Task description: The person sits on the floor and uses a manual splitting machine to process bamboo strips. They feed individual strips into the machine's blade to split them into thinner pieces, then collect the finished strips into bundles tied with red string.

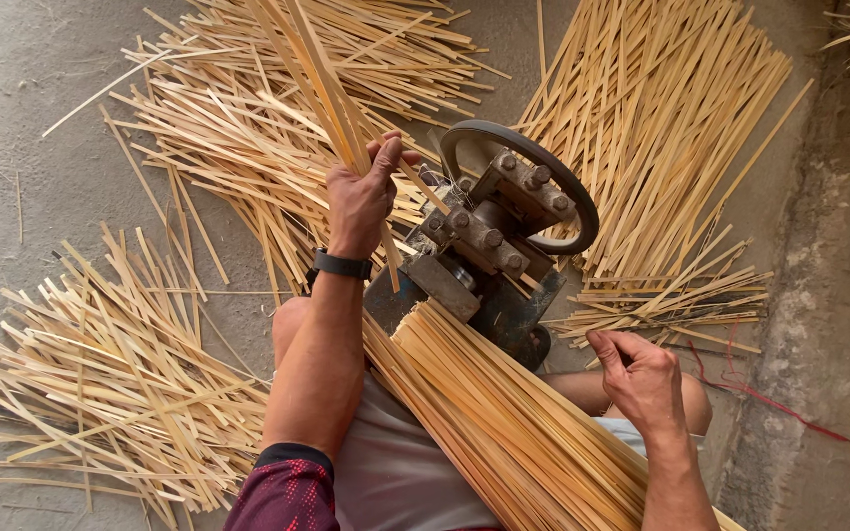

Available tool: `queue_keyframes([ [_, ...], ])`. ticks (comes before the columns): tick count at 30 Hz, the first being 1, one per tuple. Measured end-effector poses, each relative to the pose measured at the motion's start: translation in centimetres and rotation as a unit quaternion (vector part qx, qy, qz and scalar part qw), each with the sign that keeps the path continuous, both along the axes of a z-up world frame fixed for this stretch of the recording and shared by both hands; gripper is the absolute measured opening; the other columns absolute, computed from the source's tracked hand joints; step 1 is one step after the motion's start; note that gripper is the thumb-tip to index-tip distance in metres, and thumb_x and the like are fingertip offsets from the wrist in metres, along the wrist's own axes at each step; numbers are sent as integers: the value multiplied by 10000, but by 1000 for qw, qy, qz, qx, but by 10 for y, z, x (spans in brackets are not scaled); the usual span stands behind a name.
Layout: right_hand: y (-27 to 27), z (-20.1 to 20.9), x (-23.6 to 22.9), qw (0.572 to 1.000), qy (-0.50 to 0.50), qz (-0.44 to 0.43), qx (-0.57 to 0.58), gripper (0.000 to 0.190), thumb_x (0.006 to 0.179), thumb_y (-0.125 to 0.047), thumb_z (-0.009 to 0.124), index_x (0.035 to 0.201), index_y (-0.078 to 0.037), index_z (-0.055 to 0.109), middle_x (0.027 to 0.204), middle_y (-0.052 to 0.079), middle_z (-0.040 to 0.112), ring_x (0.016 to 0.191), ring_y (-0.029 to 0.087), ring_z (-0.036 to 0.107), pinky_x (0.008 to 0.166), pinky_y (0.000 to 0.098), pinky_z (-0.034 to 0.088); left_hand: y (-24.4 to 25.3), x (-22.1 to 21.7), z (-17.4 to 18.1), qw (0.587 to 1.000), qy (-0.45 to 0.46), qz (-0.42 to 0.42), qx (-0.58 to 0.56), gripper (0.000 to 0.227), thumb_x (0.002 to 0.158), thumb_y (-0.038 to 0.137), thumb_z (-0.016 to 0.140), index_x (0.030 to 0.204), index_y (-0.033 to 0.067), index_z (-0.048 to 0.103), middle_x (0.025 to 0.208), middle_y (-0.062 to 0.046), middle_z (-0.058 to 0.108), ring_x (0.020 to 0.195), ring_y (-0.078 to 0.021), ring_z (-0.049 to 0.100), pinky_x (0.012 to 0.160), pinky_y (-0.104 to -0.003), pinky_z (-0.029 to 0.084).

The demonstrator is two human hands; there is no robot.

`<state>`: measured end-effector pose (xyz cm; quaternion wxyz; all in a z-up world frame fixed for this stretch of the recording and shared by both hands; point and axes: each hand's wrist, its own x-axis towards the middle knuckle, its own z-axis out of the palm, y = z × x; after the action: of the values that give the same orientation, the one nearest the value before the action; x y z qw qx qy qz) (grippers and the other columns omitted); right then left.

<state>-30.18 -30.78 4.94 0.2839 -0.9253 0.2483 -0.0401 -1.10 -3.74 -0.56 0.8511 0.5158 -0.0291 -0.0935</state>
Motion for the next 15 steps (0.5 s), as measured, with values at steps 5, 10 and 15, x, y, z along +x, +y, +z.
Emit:
queue_keyframes([
  [5,8,13,1,999,12,23,33,279,888,-323,732,951,-62,807,733,56,748,570,147,653,506,306,503,12,10,14,998,-5,57,16,331,1023,308,602,1127,20,729,843,-87,772,424,-30,469,345,-187,372],
  [10,24,49,4,995,-49,77,25,289,899,-331,719,1021,-80,793,847,45,758,671,126,673,571,284,520,49,2,55,988,-58,144,-2,331,1056,334,601,1119,48,755,704,-27,668,451,-64,475,369,-217,378],
  [15,50,85,22,981,-142,115,58,480,956,-367,646,1298,-31,649,977,92,736,852,175,688,766,317,561,31,-57,89,992,-113,-54,26,267,1107,294,608,1122,78,764,832,-28,665,653,-66,558,547,-233,476],
])
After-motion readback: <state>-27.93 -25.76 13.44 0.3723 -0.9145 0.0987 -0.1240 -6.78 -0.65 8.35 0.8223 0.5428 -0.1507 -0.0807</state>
